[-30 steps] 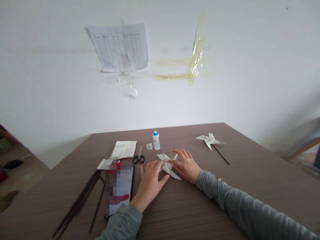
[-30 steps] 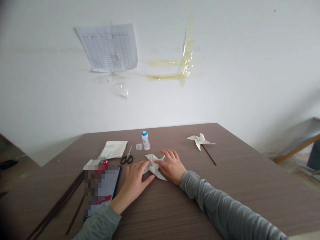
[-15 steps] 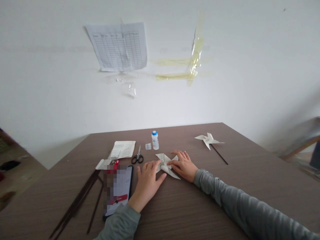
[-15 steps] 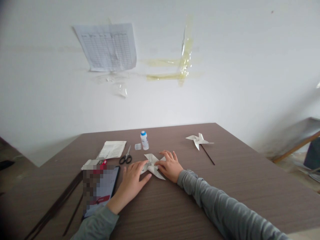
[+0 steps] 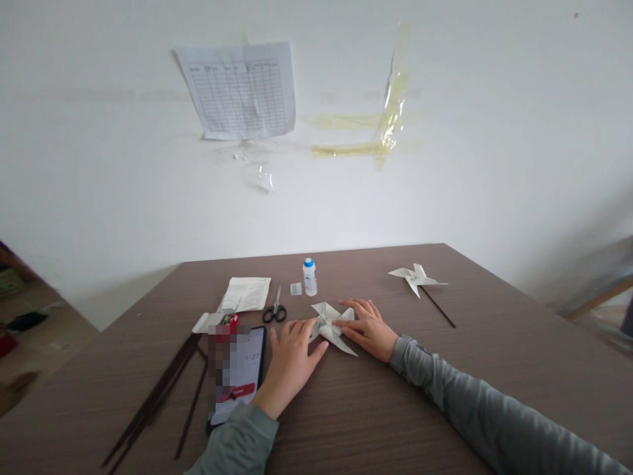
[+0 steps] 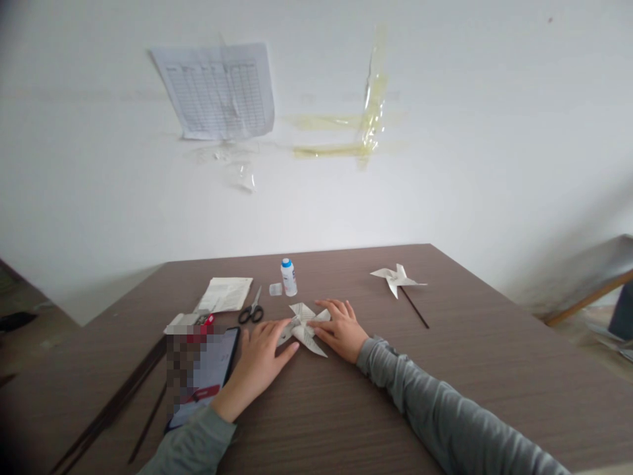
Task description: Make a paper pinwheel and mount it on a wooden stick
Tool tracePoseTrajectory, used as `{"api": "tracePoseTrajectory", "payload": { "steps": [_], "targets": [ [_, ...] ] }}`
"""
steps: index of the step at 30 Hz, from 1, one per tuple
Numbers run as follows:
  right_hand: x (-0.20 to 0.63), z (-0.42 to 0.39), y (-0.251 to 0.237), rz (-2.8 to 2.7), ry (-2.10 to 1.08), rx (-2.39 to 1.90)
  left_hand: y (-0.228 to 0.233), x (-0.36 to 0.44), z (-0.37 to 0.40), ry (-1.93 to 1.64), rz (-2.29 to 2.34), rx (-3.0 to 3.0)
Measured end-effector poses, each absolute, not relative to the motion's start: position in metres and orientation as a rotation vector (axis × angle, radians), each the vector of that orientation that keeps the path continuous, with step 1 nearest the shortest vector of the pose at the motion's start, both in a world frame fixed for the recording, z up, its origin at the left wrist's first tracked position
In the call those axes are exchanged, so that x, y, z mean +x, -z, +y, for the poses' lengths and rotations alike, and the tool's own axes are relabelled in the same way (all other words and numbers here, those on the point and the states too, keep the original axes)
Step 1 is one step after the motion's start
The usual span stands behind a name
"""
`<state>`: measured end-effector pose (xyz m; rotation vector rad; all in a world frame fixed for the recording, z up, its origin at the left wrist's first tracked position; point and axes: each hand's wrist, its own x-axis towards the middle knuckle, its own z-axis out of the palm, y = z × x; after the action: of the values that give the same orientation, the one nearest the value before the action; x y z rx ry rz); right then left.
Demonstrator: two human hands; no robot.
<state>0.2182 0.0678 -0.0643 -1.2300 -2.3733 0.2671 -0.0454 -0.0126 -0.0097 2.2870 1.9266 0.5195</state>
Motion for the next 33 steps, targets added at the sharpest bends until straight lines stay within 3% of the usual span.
{"api": "tracePoseTrajectory", "payload": {
  "steps": [33],
  "targets": [
    [0.231, 0.064, 0.049, -2.352, -0.286, -1.196, -0.012, -0.06, -0.009, -0.476, 2.003, 2.316]
  ]
}}
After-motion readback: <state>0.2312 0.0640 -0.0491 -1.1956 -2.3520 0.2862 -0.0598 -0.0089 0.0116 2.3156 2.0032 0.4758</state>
